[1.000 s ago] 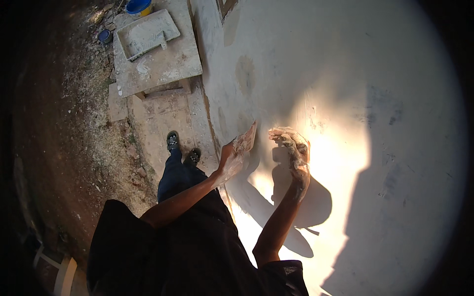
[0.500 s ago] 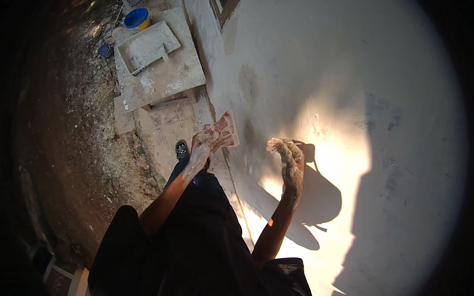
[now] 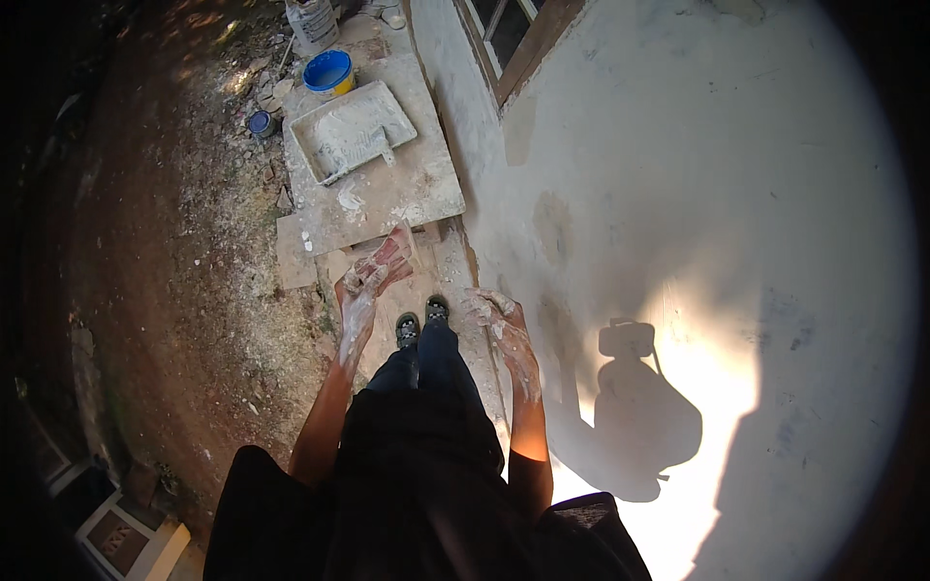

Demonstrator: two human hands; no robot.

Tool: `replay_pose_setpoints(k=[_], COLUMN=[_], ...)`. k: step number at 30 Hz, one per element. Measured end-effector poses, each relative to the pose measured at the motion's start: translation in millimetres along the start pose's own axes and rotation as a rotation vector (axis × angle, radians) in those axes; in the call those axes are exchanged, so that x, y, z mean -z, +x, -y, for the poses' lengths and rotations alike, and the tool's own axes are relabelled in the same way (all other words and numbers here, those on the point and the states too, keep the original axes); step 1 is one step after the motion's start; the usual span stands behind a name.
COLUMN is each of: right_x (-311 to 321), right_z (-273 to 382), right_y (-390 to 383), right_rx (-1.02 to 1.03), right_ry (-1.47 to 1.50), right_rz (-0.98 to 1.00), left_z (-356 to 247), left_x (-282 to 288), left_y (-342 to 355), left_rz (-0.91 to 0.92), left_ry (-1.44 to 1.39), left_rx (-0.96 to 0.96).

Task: Applying plaster or wall putty to an exterior building wall and mixing more in a tray.

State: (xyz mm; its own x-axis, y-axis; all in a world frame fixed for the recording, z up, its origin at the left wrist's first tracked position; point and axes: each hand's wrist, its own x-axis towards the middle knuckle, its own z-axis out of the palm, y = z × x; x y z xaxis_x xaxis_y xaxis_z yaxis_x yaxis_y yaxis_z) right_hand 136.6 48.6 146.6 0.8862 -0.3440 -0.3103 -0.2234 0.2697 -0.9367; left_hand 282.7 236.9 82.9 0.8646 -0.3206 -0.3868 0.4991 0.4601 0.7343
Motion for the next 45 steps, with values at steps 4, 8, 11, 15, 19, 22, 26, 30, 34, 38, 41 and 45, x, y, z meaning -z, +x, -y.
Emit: replay_pose_setpoints(k=[4,8,11,15,19,22,26,30,34,38,41,45], right_x=[-21.3,-57.3,-86.1,-110.8,-120.0,-132.1,-139.0,-160.5,-182.1,-178.6,-161.1,-130.1], right_z=[-6.4,-0.8,-2.3,-25.8,-54.1,-66.5,-65.4,-71.4,-97.4,-138.5,-177.5,-229.7], right_y=[58.0,100.4,135.5,199.6,253.4,286.1,340.4,382.5,426.8,476.8,541.2,651.9], right_rx=[-0.171,-0.143,-0.204,-0.244,-0.309,-0.272,-0.395,-0.284,-0.305,-0.324,-0.06,-0.044], right_ry=[-0.069,0.11,0.178,0.274,0.269,0.395,0.195,0.27,-0.041,-0.063,-0.206,-0.531], right_rz=[0.095,0.224,0.246,0.23,0.148,0.099,-0.026,0.04,-0.07,-0.195,-0.17,-0.239], left_z=[-2.5,-5.7,-19.6,-29.9,-30.7,-33.2,-24.9,-3.7,14.2,1.9,-17.4,-7.2], left_x=[-5.3,0.7,7.5,11.1,23.9,42.5,63.2,81.6,96.0,110.2,128.6,192.7], left_y=[21.1,45.5,76.1,123.9,171.7,201.4,237.0,272.1,316.9,362.2,394.9,451.3], left_rz=[-0.034,-0.122,-0.124,-0.122,-0.137,-0.106,-0.054,-0.154,-0.104,-0.009,-0.182,-0.382], left_ry=[0.452,0.467,0.654,0.697,0.83,1.059,1.079,1.17,1.115,1.077,0.95,0.982], left_rx=[-0.368,-0.426,-0.537,-0.529,-0.513,-0.381,-0.397,-0.218,-0.321,-0.24,-0.191,-0.176])
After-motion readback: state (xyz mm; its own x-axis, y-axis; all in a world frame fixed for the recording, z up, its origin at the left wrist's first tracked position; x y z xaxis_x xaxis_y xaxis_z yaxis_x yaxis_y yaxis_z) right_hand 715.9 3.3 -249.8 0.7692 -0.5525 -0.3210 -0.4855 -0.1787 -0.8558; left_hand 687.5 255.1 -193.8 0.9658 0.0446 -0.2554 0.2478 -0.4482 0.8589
